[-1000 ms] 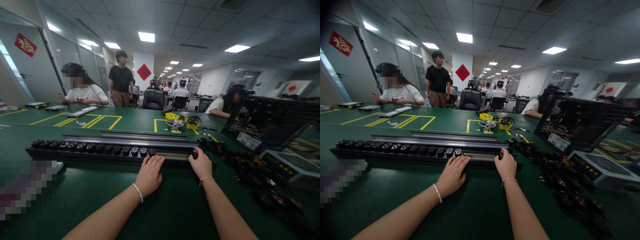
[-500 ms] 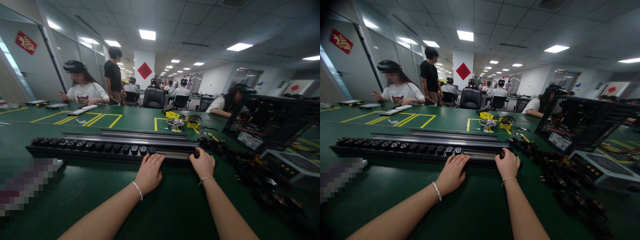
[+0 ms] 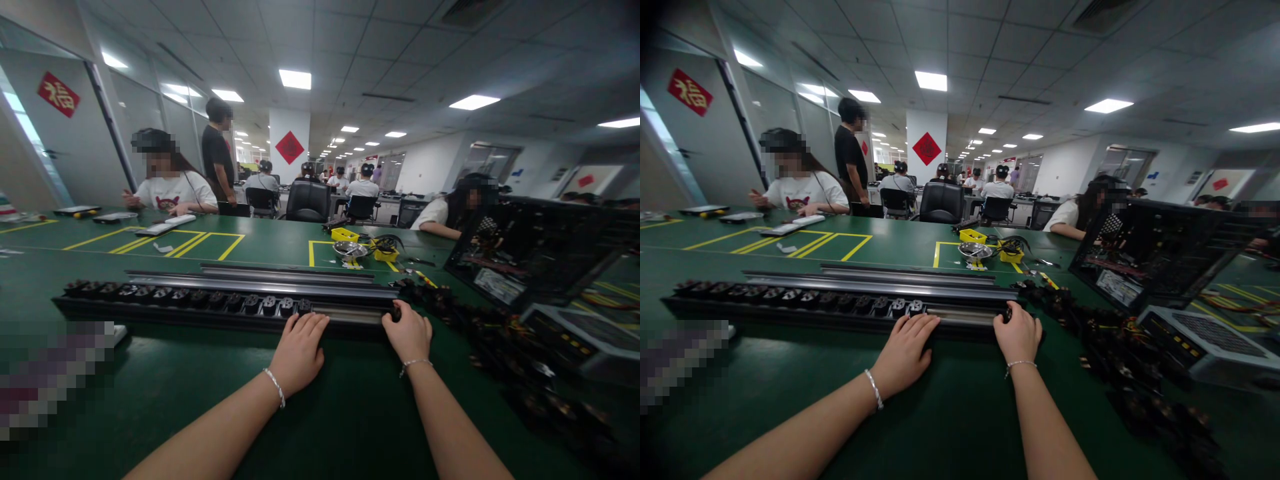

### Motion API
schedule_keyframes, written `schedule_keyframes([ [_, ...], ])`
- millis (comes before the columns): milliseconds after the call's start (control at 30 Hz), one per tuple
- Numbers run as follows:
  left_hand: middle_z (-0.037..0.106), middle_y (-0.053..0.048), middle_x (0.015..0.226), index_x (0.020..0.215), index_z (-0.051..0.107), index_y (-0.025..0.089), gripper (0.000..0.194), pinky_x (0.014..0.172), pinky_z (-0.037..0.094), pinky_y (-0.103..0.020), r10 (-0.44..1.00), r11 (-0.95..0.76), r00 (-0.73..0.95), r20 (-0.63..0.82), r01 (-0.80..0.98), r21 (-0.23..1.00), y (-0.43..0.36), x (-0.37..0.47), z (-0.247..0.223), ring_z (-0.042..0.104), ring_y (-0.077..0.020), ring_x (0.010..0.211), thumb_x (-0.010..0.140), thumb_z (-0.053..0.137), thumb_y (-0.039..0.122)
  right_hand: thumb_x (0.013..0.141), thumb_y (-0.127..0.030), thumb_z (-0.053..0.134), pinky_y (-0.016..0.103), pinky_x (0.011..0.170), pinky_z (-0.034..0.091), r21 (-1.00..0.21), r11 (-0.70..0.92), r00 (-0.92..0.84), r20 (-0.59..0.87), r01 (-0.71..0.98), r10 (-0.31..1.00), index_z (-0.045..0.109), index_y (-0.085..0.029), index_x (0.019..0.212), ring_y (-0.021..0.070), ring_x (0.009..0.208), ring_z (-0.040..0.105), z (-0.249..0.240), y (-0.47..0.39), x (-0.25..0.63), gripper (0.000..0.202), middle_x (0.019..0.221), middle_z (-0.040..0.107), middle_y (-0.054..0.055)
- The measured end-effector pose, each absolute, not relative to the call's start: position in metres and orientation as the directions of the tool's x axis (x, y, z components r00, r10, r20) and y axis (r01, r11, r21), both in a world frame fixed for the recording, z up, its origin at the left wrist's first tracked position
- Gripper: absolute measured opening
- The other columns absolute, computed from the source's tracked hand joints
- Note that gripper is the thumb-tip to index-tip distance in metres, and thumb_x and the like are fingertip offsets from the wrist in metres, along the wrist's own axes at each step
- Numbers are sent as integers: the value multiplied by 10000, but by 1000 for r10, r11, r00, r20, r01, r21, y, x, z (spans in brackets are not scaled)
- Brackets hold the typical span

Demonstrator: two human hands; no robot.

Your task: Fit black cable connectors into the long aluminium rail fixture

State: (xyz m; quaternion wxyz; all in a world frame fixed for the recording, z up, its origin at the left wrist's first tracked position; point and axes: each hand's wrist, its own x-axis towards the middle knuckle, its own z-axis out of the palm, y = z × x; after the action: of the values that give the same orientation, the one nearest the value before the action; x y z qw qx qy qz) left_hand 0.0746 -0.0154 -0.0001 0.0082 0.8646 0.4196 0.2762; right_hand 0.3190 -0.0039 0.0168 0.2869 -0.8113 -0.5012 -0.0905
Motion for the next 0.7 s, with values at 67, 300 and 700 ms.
schedule_keyframes([
  [67,488,-24,1346,1322,396,235,564,1098,194,-441,727,-648,497,474,724,236,-15,75,0,378,-203,1257,770,486,166,745,-326,433,412,978,271,-368,-341,485,442,865,755,562,-195,1117,230,1030,531,16,-4,319,415,1044,634,79],
  [300,497,-26,1337,1313,405,235,584,1096,202,-431,725,-646,495,479,730,224,-15,75,-2,390,-202,1248,743,503,148,740,-298,445,380,952,321,-403,-319,485,429,858,762,544,-188,1141,218,999,554,17,-4,323,427,1024,647,69],
  [700,497,-17,1339,1317,399,237,575,1092,200,-437,721,-649,496,483,729,220,-13,75,-3,385,-203,1252,755,490,157,736,-381,441,581,1047,108,-426,-396,558,382,814,736,557,-234,1109,257,1191,423,13,-4,327,417,1158,583,67],
])
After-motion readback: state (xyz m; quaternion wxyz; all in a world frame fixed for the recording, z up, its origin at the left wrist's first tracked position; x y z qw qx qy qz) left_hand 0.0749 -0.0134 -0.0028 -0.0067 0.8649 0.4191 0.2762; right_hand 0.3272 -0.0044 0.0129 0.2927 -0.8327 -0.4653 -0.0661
